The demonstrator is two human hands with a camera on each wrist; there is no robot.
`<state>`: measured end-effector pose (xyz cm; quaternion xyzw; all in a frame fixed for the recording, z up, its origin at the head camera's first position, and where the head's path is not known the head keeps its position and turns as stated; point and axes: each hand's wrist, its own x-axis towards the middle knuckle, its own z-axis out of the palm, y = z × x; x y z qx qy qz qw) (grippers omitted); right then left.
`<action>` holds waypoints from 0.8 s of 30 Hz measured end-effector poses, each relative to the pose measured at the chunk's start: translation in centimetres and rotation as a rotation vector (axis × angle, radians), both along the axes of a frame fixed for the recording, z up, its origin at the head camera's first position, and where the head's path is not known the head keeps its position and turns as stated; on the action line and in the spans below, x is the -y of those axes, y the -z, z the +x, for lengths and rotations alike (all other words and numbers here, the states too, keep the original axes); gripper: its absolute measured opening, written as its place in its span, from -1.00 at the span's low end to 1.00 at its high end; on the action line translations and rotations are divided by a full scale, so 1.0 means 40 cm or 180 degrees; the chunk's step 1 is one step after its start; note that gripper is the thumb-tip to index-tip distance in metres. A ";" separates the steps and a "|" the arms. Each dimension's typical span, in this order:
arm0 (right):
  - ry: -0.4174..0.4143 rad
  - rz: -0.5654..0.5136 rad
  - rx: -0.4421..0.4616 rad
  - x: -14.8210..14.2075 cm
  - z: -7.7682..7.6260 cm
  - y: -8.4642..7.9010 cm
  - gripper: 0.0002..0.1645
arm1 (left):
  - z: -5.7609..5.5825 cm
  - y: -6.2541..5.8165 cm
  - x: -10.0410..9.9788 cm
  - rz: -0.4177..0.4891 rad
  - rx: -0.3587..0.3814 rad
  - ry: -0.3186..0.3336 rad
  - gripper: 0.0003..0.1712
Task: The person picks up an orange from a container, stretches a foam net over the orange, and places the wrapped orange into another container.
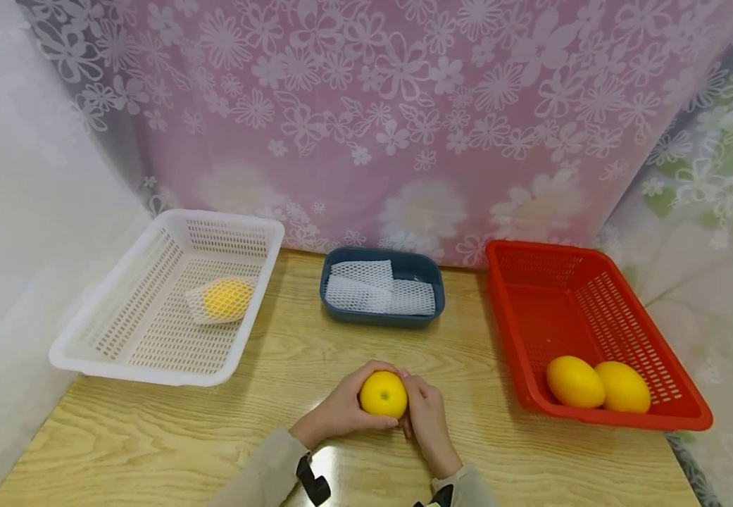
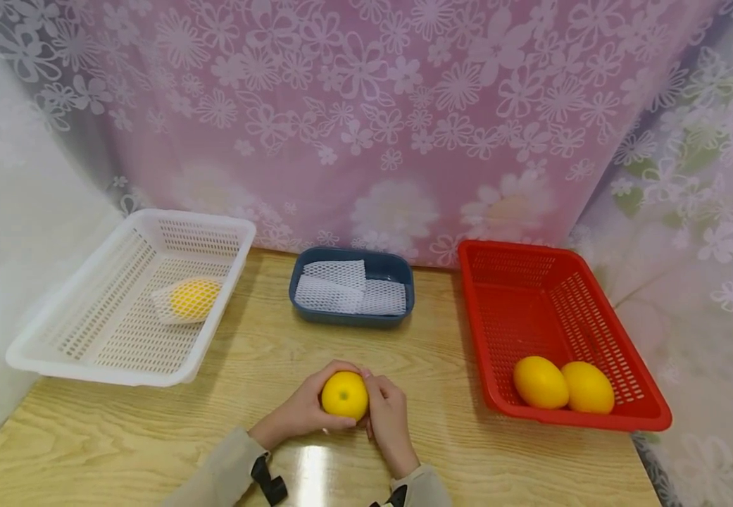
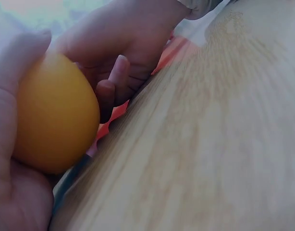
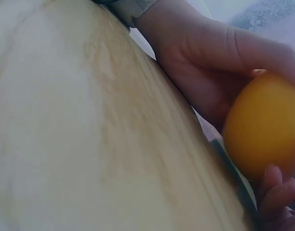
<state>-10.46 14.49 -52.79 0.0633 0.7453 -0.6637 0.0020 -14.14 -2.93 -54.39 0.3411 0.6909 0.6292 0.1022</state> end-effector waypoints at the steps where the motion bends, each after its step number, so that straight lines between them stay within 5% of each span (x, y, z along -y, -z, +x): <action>1: 0.0029 -0.0017 -0.0036 0.000 0.000 0.002 -0.42 | -0.001 0.001 0.000 0.0017 0.0027 -0.0035 -0.27; 10: 0.0098 -0.0140 -0.0027 -0.015 -0.008 -0.009 -0.68 | -0.002 -0.001 -0.004 0.0019 0.0068 -0.0267 -0.26; 15: 0.0122 -0.0059 -0.0028 -0.033 -0.027 -0.073 -0.76 | -0.003 -0.007 -0.004 -0.0054 0.0051 -0.0403 -0.20; 20: 0.0062 0.0433 -0.0599 -0.035 -0.053 -0.172 -0.82 | -0.004 -0.005 -0.003 -0.0147 -0.0010 -0.0406 -0.11; 24: -0.0204 0.0802 -0.1259 -0.046 -0.114 -0.187 -0.87 | -0.006 -0.002 -0.003 -0.0184 -0.0041 -0.0380 -0.09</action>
